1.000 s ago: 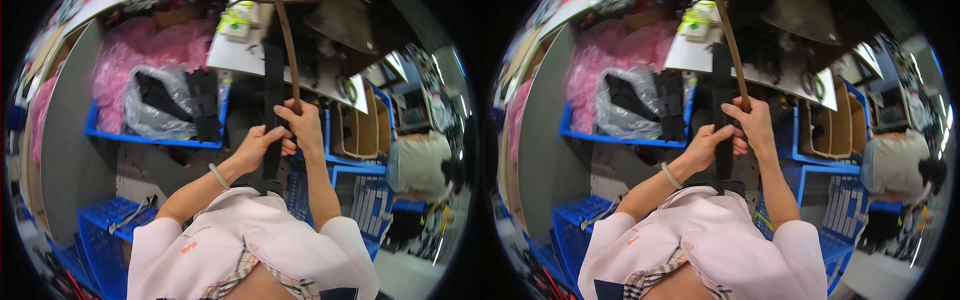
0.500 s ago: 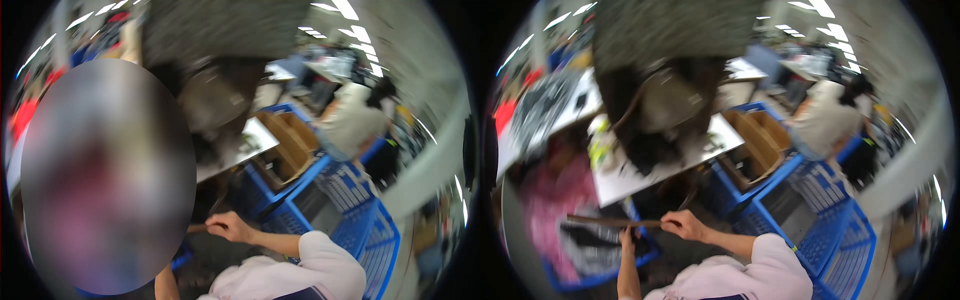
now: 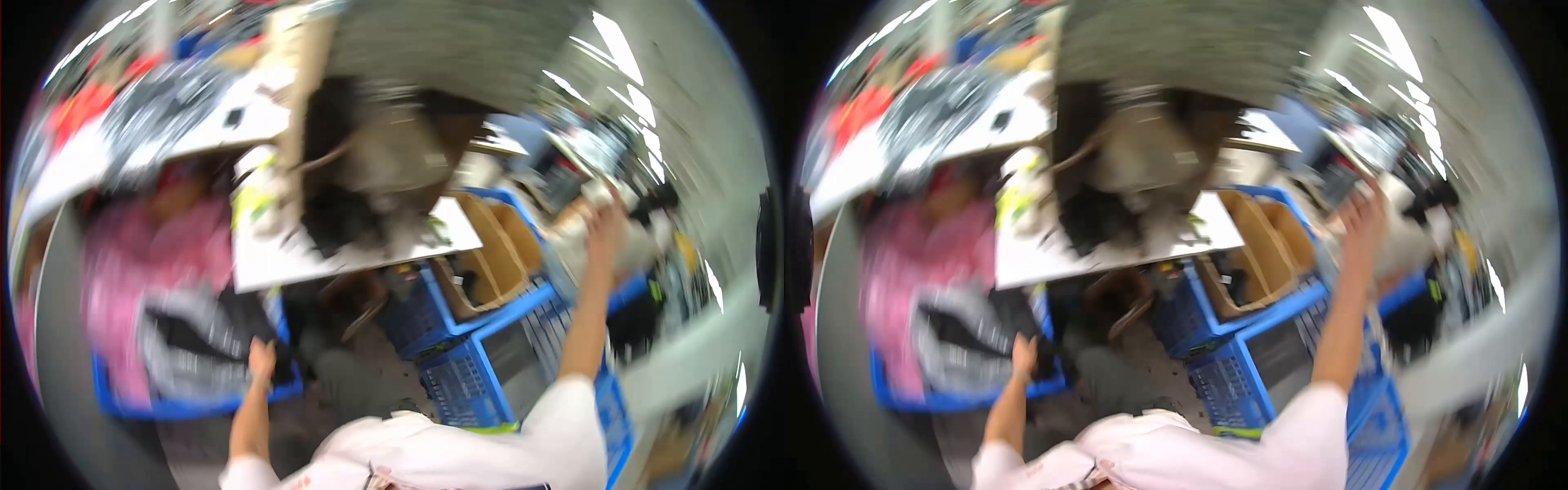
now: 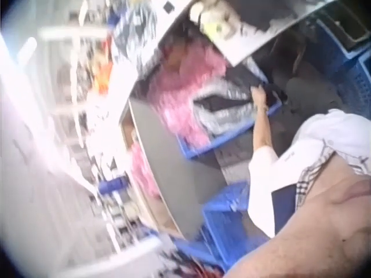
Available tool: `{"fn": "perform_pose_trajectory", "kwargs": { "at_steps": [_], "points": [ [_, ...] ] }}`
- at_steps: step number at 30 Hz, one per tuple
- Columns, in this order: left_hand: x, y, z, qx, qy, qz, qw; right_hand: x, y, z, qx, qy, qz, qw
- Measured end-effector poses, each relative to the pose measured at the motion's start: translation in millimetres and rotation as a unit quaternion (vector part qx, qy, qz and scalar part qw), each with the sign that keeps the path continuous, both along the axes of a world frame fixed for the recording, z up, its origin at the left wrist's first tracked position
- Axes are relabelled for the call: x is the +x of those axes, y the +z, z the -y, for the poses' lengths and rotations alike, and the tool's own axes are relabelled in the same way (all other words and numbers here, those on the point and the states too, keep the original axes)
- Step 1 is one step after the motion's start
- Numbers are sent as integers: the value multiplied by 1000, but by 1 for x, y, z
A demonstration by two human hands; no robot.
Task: The recorder uses a wooden stick to clean and process small black rubber/plastic components at a factory workbench.
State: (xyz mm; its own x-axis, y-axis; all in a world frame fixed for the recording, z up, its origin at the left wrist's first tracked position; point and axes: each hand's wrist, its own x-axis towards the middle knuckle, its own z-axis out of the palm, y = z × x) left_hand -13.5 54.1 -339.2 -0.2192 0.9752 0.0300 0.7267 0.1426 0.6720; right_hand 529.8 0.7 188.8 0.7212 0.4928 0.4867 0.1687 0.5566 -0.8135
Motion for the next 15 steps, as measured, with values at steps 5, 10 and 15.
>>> {"fn": "perform_pose_trajectory", "kwargs": {
  "at_steps": [5,10,15],
  "points": [
    [21,81,-15,-143,44,56,987,-164,-130,57,-252,328,188,891],
    [-70,11,3,-150,281,219,922,-292,-232,28,-464,489,-6,739],
    [-108,10,-41,-36,371,186,909,-306,-244,-11,-554,510,7,658]
  ]
}}
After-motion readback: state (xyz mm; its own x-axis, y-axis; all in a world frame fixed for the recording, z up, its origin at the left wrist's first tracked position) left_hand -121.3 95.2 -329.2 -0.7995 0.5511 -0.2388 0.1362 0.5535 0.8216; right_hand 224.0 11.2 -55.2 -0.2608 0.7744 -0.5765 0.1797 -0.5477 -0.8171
